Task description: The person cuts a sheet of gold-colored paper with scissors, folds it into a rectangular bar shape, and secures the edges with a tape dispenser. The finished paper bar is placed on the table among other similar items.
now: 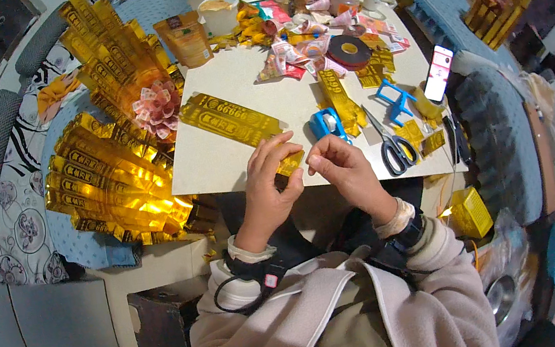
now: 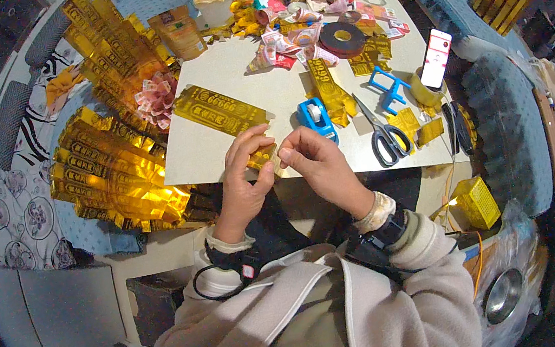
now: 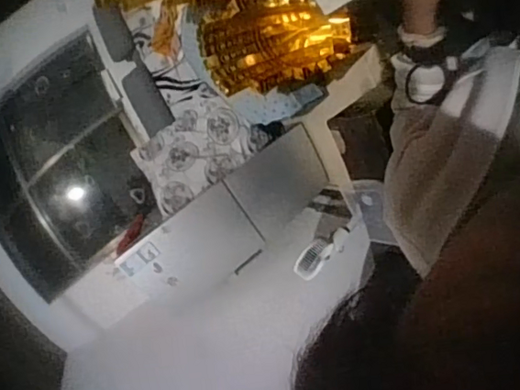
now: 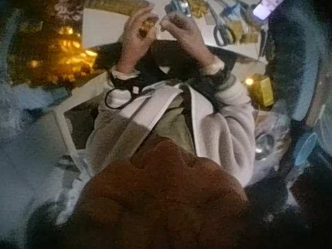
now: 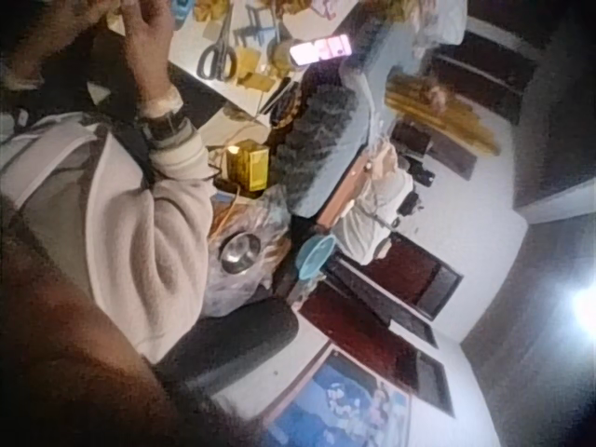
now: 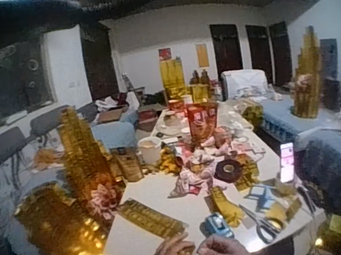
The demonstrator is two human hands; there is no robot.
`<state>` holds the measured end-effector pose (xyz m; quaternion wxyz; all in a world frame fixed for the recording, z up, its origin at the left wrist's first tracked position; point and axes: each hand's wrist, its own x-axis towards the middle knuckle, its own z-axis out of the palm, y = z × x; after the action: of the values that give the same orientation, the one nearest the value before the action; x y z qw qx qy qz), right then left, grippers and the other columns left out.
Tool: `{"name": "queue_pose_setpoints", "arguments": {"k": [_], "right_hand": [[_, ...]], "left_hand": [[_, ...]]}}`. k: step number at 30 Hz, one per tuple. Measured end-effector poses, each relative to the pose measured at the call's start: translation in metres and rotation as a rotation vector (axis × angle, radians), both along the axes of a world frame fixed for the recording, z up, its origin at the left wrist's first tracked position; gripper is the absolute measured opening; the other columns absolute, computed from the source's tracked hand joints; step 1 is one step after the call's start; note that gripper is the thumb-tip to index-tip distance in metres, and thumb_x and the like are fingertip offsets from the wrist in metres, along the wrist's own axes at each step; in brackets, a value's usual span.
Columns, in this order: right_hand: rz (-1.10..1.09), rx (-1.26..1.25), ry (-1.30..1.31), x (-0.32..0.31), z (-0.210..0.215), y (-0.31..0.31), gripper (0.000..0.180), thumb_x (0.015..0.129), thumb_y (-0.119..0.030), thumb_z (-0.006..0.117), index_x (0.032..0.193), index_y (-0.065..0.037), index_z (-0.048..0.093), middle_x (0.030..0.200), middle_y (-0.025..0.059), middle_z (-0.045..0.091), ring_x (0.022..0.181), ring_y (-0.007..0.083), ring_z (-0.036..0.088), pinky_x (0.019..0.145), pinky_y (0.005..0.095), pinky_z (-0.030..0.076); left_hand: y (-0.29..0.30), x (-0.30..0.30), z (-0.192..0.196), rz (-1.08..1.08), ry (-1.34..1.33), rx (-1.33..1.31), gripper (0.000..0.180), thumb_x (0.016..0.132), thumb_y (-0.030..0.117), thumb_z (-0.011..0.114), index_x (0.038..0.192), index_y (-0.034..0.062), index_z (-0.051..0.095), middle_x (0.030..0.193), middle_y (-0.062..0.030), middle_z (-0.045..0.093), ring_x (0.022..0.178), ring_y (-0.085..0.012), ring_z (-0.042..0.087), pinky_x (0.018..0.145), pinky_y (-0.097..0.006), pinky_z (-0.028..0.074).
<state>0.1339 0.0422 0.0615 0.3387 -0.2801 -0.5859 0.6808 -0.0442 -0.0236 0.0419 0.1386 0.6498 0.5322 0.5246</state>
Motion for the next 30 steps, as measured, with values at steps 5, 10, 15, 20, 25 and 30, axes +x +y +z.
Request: {"name": "queue_pose_setpoints", "arguments": {"k": [5, 10, 15, 20, 25, 30], "right_hand": [[-0.003, 0.024, -0.036, -0.007, -0.003, 0.002, 0.014, 0.103, -0.016, 0.065, 0.101, -0.003, 0.061, 0.088, -0.002, 0.062, 0.083, 0.0056, 0.058, 0.077, 0.022, 0.048], [-0.048, 0.018, -0.113, -0.008, -0.001, 0.005, 0.018, 0.102, -0.019, 0.068, 0.096, -0.003, 0.062, 0.086, -0.0011, 0.065, 0.077, 0.0054, 0.057, 0.072, 0.0222, 0.047], [-0.042, -0.026, -0.236, -0.008, 0.006, 0.009, 0.026, 0.1, -0.027, 0.071, 0.092, -0.004, 0.064, 0.079, -0.0003, 0.068, 0.071, 0.0046, 0.058, 0.066, 0.0217, 0.046], [-0.018, -0.031, -0.36, -0.007, 0.01, 0.012, 0.037, 0.099, -0.04, 0.071, 0.091, -0.005, 0.064, 0.071, 0.0011, 0.067, 0.064, 0.0054, 0.057, 0.057, 0.0213, 0.045], [-0.019, -0.116, -0.407, -0.008, 0.007, 0.009, 0.041, 0.098, -0.043, 0.07, 0.095, -0.004, 0.062, 0.077, 0.0035, 0.067, 0.066, 0.0069, 0.056, 0.06, 0.022, 0.045], [-0.112, 0.028, -0.264, -0.015, -0.018, 0.006, 0.038, 0.1, -0.036, 0.069, 0.111, -0.003, 0.055, 0.091, 0.001, 0.054, 0.082, 0.0078, 0.053, 0.075, 0.0233, 0.045]], "left_hand": [[0.001, 0.0, 0.0, -0.002, -0.016, -0.001, 0.035, 0.089, 0.016, 0.066, 0.123, 0.0103, 0.062, 0.138, -0.0133, 0.06, 0.128, -0.0358, 0.055, 0.119, -0.052, 0.032], [0.002, 0.0, 0.0, 0.01, 0.009, 0.018, 0.034, 0.088, 0.015, 0.067, 0.12, 0.0065, 0.064, 0.137, -0.0154, 0.061, 0.128, -0.034, 0.056, 0.113, -0.046, 0.038], [0.002, -0.001, 0.0, -0.007, 0.033, 0.031, 0.035, 0.089, 0.017, 0.067, 0.123, 0.0091, 0.061, 0.137, -0.0133, 0.06, 0.128, -0.0353, 0.056, 0.118, -0.052, 0.033], [0.002, -0.001, 0.0, -0.012, 0.031, 0.024, 0.036, 0.089, 0.018, 0.066, 0.124, 0.0096, 0.061, 0.136, -0.013, 0.06, 0.128, -0.0353, 0.056, 0.119, -0.053, 0.032], [0.003, -0.001, -0.001, -0.008, 0.05, 0.044, 0.037, 0.088, 0.018, 0.066, 0.124, 0.0073, 0.062, 0.138, -0.0149, 0.061, 0.129, -0.0361, 0.056, 0.119, -0.051, 0.033], [0.003, -0.003, -0.007, -0.049, -0.005, 0.012, 0.045, 0.091, 0.017, 0.065, 0.133, 0.0064, 0.051, 0.145, -0.0163, 0.056, 0.136, -0.0382, 0.051, 0.123, -0.053, 0.027]]}}
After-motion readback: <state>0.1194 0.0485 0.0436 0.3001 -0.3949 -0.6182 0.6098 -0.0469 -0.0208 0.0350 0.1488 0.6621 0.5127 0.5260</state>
